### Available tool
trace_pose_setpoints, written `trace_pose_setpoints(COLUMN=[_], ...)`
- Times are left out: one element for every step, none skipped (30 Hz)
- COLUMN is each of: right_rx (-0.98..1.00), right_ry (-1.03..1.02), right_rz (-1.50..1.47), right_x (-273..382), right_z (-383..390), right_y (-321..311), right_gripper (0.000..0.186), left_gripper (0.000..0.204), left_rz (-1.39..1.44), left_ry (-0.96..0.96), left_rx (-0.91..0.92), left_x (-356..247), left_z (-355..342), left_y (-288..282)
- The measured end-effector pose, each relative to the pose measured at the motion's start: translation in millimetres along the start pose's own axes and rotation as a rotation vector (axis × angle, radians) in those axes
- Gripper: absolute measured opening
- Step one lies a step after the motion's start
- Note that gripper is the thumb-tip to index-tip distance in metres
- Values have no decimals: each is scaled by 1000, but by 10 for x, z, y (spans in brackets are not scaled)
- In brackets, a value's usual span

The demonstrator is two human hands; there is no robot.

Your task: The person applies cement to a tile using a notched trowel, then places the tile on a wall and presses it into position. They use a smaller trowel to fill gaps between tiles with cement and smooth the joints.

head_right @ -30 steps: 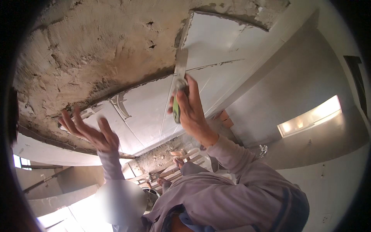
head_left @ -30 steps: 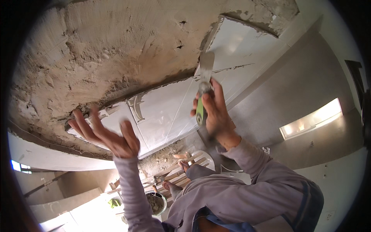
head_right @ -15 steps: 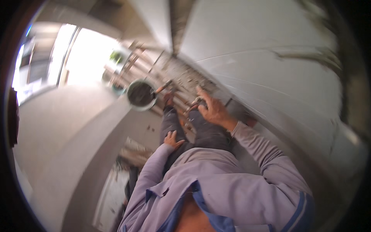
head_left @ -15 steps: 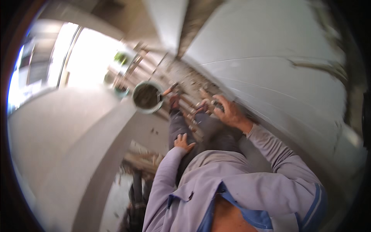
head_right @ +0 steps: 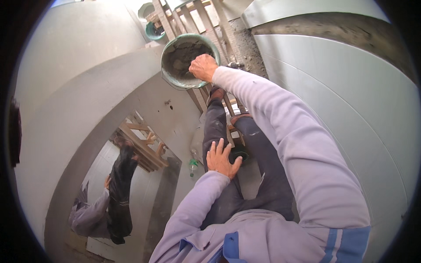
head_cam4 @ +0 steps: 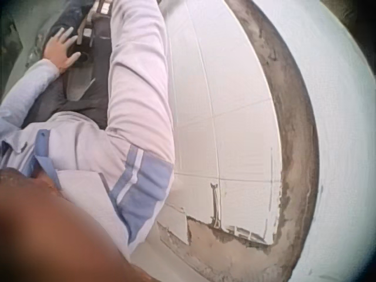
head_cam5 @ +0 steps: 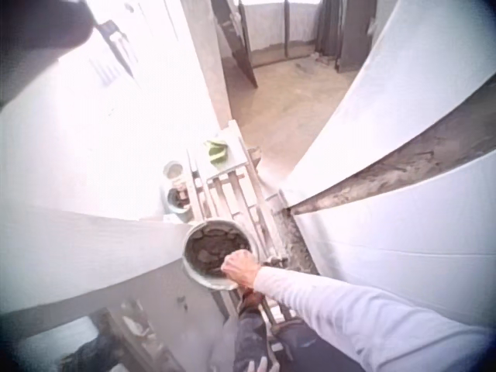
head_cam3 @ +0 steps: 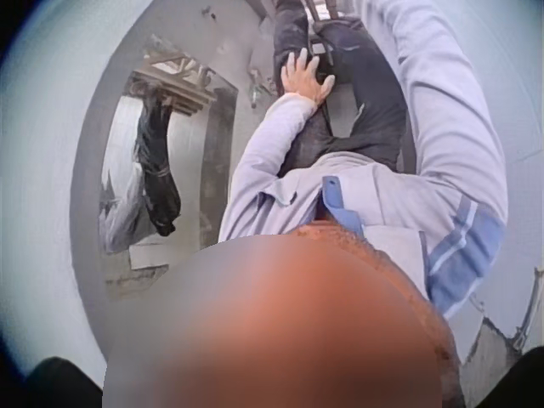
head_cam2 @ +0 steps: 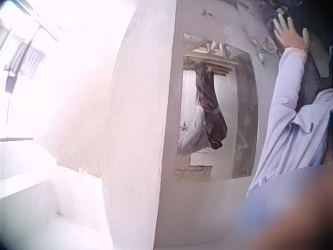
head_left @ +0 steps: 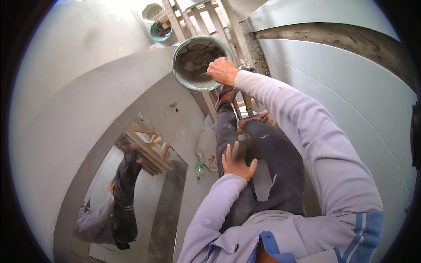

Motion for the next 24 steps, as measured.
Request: trace_pose_setpoints(right_rx=[10, 17, 10, -14, -41, -64, -65, -67, -71, -75, -59, -73, -88, -103, -84, -66, -48, -65, -81, -99, -38, -10, 16, 39], right_ry=[-4, -5, -14, -4, 9, 15, 18, 8, 1, -5, -12, -13, -12, -10, -22, -33, -43, -66, -88, -109, -103, -103, -102, -100], right_rz=[-1, 0, -15, -12, -8, -7, -7, 0, 6, 14, 23, 38, 53, 67, 17, -33, -84, -114, -145, -176, -193, -231, -269, -310], right_x=[-6, -7, 16, 42, 60, 124, 182, 219, 236, 246, 265, 286, 310, 319, 292, 236, 186, 181, 175, 185, 156, 111, 45, -9], right_z=[-161, -308, -406, -491, -567, -622, -673, -710, -742, -775, -803, -815, -817, -818, -824, -820, -802, -775, -740, -715, -725, -699, -664, -636], right_y=[182, 353, 510, 648, 772, 837, 901, 954, 997, 1031, 1047, 1088, 1124, 1152, 1171, 1182, 1189, 1162, 1130, 1093, 1090, 1065, 1027, 982], right_gripper=[20, 21, 21, 21, 21, 20, 20, 20, 20, 20, 20, 20, 20, 20, 19, 19, 19, 19, 19, 19, 19, 22, 26, 31], left_gripper=[66, 66, 65, 64, 64, 63, 63, 63, 62, 62, 62, 62, 62, 62, 62, 62, 62, 62, 61, 61, 61, 60, 60, 60], left_rz=[26, 52, 77, 100, 121, 146, 168, 187, 203, 219, 234, 240, 245, 249, 251, 252, 252, 255, 258, 261, 254, 247, 239, 233], left_ry=[13, 4, -1, -2, -1, -6, -8, -10, -9, -7, -4, -8, -10, -12, -9, -6, -1, -5, -9, -12, -10, -6, -2, 5], left_rx=[-4, 5, -6, -19, -26, -31, -38, -40, -42, -44, -51, -51, -51, -51, -53, -54, -56, -55, -54, -54, -55, -56, -57, -63], left_x=[-25, -30, -29, -14, 15, 38, 54, 52, 41, 45, 48, 56, 58, 57, 57, 54, 48, 59, 67, 74, 71, 75, 76, 84], left_z=[-1, -13, -11, -20, -36, -18, -13, -19, -28, -43, -42, -45, -41, -38, -42, -44, -43, -39, -31, -19, -23, -23, -20, -18], left_y=[-34, -52, -60, -66, -68, -66, -71, -81, -93, -101, -105, -101, -100, -102, -103, -106, -109, -102, -95, -89, -91, -97, -103, -108])
Point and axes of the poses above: each hand's wrist, its own z-axis away from the middle knuckle, its own y-axis out of the palm, x = y × z, the point moved 5 cm from there along -z, towards the middle knuckle, and after that the axes turned 5 degrees about z, right-handed, at the moved point
